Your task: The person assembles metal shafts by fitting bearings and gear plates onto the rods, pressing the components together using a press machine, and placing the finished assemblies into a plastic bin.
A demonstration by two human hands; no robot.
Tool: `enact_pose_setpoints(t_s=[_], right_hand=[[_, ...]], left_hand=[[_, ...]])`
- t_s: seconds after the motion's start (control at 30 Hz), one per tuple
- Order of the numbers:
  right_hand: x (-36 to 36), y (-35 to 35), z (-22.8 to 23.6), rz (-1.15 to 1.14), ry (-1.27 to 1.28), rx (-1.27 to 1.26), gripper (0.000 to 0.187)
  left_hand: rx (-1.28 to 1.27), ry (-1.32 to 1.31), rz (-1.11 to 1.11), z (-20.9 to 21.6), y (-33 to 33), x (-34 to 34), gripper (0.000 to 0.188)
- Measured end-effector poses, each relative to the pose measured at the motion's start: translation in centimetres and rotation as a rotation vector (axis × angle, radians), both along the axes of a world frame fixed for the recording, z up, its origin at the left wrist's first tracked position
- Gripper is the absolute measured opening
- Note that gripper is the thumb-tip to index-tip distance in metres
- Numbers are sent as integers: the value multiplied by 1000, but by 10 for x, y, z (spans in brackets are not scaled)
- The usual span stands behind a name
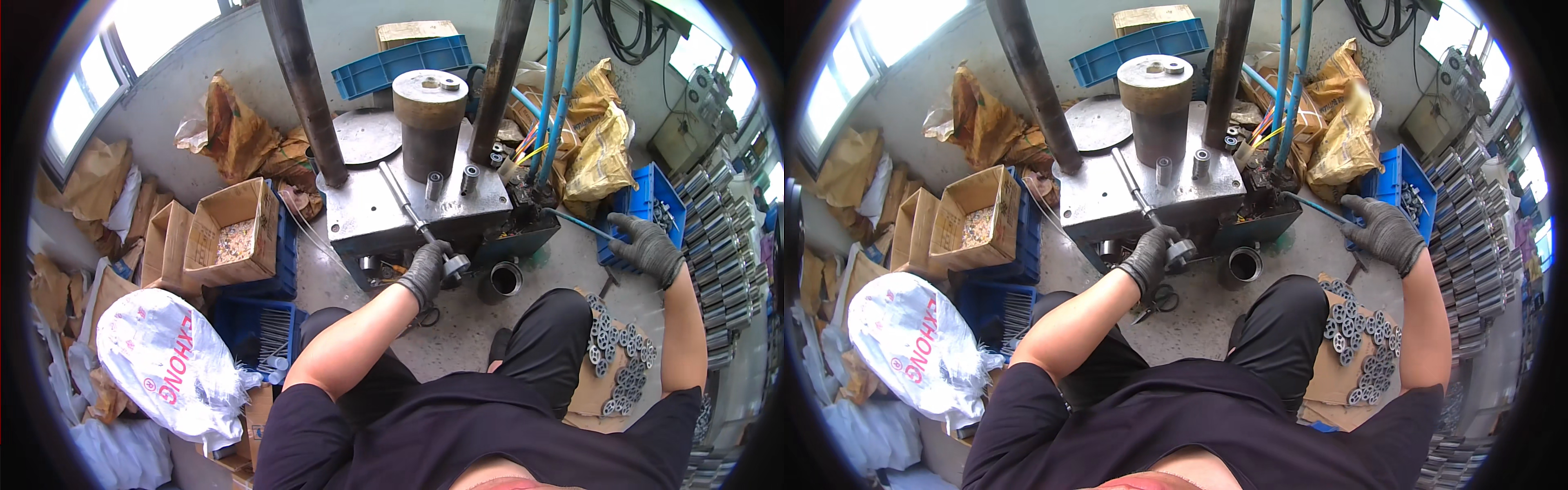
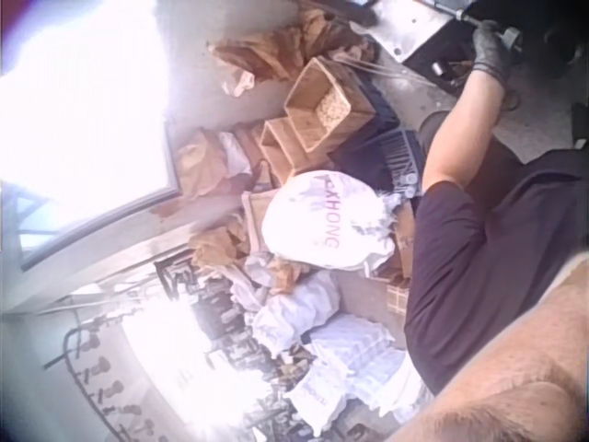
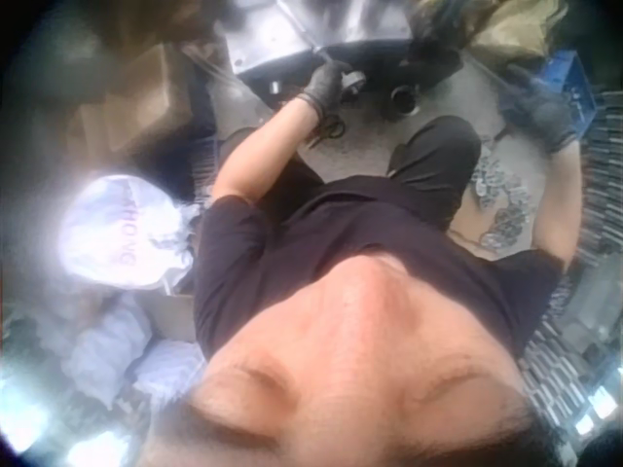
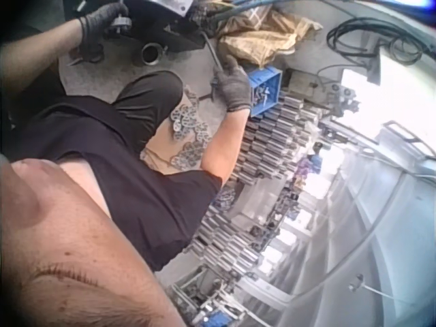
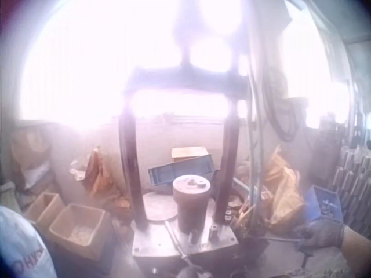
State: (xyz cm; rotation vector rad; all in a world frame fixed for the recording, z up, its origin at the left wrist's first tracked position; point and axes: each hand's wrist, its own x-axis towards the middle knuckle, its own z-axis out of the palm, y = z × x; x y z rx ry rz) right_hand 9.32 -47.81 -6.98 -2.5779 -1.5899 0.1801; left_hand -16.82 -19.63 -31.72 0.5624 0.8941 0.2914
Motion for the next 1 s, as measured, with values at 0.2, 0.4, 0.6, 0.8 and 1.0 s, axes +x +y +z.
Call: enact_pose_setpoints(t_s=[0.2,0.4,0.6,0.8,1.0], right_hand=[[4,0,-8,51,30,-4,57],[6,-4,-14,60,41,47,48],[10,-7,-15,82,-11,47,41],[7,-7,-11,78,-8,37,38],[10,-7,-12,84,-16,34,40]], left_hand=[[-185,-176,-65,-2,37,-8,22],[219,-10,-37,-19,57,-7,20],[698,5,105,-22,36,-9,12],[917,-218,135,16,42,-9,9],[1362,-203,167,99,76,-4,17]])
